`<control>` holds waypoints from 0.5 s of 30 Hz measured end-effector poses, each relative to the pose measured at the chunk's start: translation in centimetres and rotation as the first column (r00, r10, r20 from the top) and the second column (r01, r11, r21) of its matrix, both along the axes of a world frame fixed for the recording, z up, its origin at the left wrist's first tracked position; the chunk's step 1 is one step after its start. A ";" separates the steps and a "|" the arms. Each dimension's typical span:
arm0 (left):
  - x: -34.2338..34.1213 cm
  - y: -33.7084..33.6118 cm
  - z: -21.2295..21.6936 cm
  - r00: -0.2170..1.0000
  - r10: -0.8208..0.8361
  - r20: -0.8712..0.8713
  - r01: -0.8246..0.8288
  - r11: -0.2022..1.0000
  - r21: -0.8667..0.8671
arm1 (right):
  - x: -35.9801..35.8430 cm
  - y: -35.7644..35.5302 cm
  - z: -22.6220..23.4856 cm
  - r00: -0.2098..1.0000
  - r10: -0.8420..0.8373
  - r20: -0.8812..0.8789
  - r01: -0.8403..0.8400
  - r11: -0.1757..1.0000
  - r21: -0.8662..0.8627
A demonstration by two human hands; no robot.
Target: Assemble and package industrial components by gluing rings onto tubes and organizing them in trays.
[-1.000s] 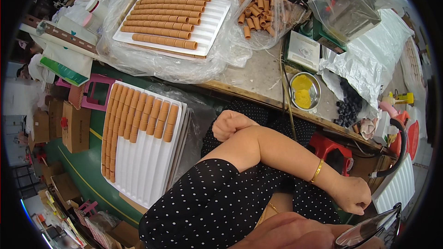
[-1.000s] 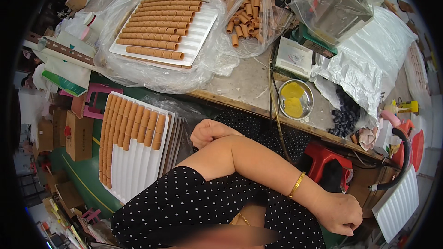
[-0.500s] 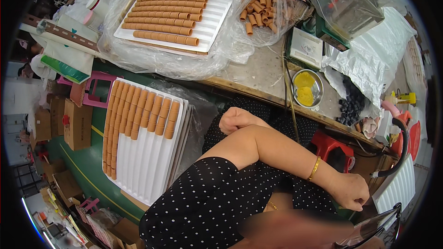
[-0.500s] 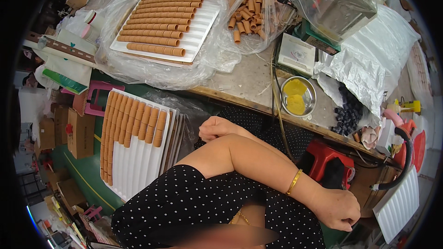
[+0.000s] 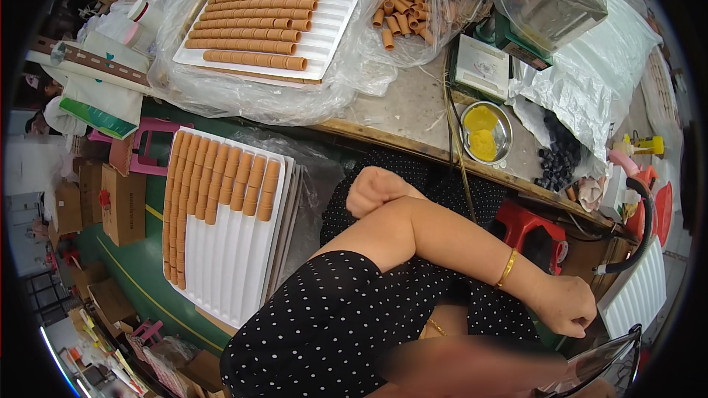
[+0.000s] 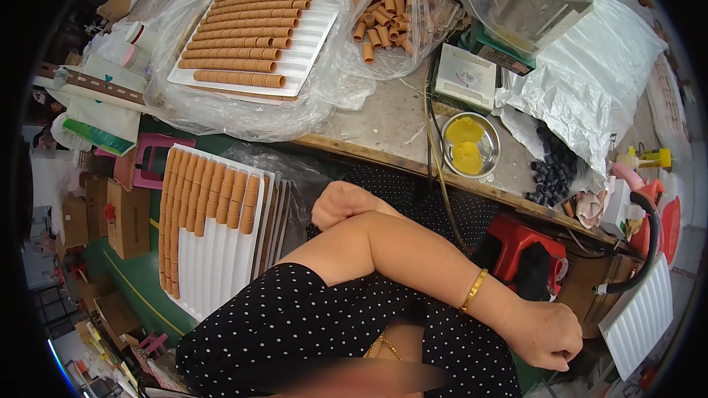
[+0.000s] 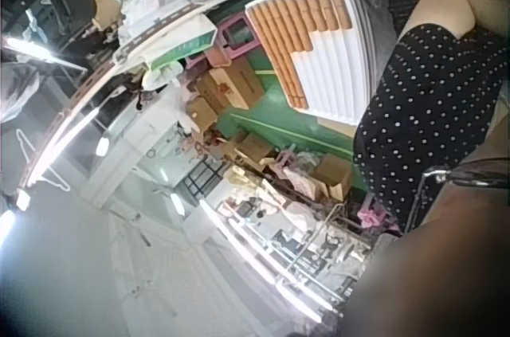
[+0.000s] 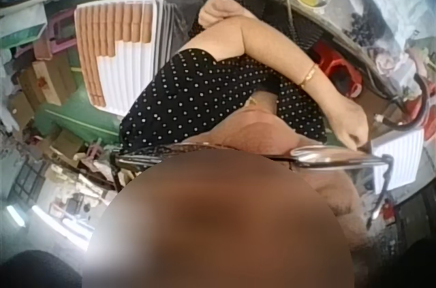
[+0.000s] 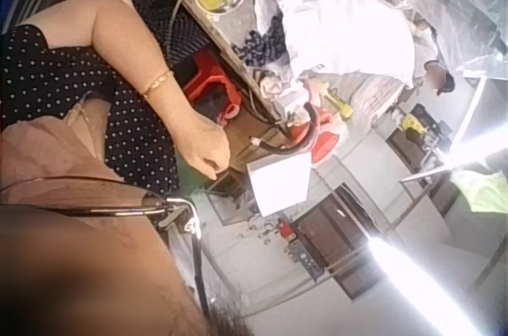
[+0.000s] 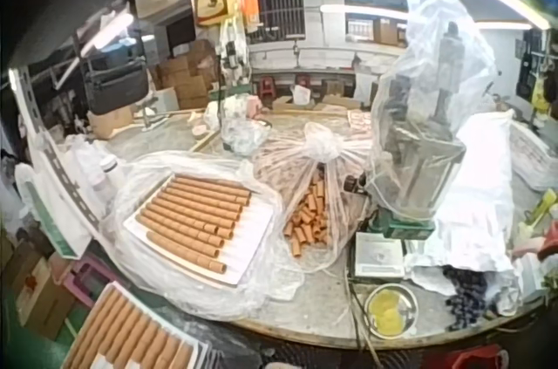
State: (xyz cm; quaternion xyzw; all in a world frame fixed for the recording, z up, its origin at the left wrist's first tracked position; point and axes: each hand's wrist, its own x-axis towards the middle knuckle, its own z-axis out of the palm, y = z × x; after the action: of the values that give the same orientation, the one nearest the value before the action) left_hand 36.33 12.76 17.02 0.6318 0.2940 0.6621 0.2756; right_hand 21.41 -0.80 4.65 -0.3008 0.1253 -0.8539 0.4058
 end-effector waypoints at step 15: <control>-0.2 -0.4 -1.6 0.997 -0.039 -0.065 0.033 0.995 -0.093 | 0.3 0.6 -3.9 0.993 0.064 0.102 -0.085 0.971 0.221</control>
State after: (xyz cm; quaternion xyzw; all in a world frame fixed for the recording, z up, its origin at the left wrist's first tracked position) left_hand 36.11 12.40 15.40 0.6454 0.3216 0.6215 0.3062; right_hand 21.67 -0.22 0.79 -0.2166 0.1907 -0.8316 0.4745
